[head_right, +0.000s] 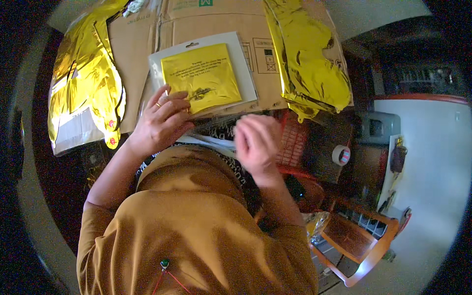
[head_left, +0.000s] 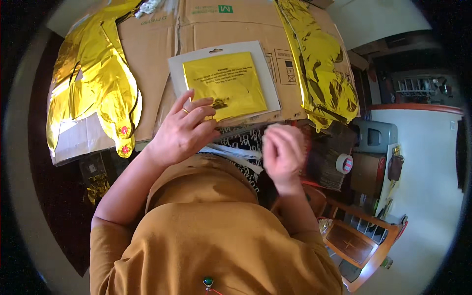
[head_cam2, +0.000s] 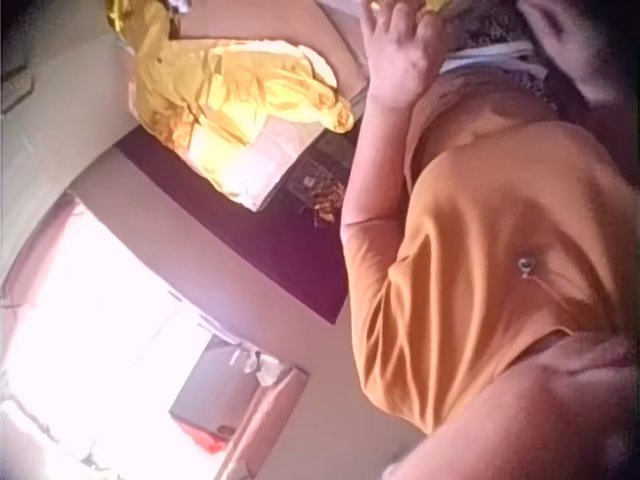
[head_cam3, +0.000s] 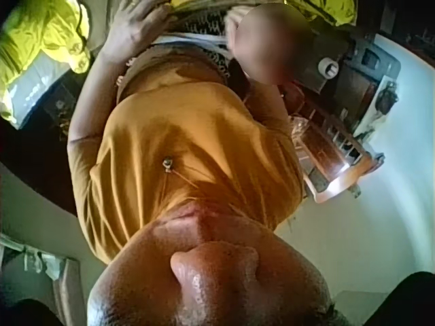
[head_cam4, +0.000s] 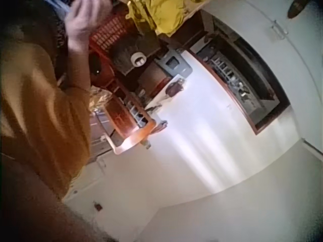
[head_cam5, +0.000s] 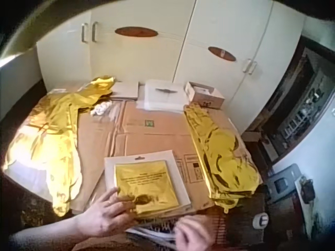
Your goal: Folding gold foil balloons and inserting them into cardboard packaging cards.
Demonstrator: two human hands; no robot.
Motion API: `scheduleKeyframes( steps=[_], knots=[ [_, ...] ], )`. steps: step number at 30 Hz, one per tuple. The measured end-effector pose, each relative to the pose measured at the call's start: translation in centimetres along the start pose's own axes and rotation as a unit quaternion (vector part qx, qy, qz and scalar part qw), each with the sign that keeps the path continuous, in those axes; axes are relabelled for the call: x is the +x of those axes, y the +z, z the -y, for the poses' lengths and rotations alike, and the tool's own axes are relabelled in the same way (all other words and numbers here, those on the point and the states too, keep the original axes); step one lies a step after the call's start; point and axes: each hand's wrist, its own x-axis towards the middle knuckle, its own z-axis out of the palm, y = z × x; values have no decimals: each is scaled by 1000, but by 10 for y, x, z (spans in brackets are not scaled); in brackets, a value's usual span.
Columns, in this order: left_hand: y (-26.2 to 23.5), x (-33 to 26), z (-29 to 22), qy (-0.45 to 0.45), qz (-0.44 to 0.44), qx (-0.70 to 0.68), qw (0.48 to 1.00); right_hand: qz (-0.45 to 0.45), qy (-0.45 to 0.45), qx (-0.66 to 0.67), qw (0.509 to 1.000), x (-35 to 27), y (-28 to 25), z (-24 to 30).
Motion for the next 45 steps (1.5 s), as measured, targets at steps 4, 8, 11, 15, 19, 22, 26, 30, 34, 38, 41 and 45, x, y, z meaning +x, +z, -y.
scheduleKeyframes(
  steps=[4, 8, 11, 15, 19, 22, 26, 30, 34, 38, 41, 45],
  knots=[
    [0, 34, -9, 44, 22, -29, 998, 61, 84, -49, 993, 20, -18, -30],
    [34, 72, 2, 134, 81, -26, 987, 116, 52, -48, 991, 27, -22, -48],
    [46, 74, 11, 148, 126, -43, 980, 139, 28, -46, 989, 27, -30, -58],
    [40, 80, 9, 158, 130, -10, 979, 168, 8, -2, 986, 37, -37, -62],
    [40, 95, 3, 151, 160, -15, 975, 170, -34, -33, 984, 41, -33, -62],
    [48, 93, 8, 157, 132, -38, 978, 190, -90, -61, 976, 44, -33, -60],
    [52, 90, 12, 158, 99, -58, 981, 206, -120, -90, 967, 40, -30, -63],
    [53, 90, 12, 149, 107, -72, 980, 217, -97, -62, 969, 38, -31, -60],
    [52, 88, 12, 141, 106, -76, 981, 220, -22, 14, 975, 33, -38, -44],
    [53, 88, 12, 146, 102, -77, 981, 212, 40, 27, 976, 30, -42, -49],
    [53, 86, 14, 151, 102, -74, 980, 199, 50, 24, 978, 34, -38, -45],
    [51, 88, 15, 162, 110, -64, 979, 203, 21, -4, 979, 31, -32, -44]
  ],
)
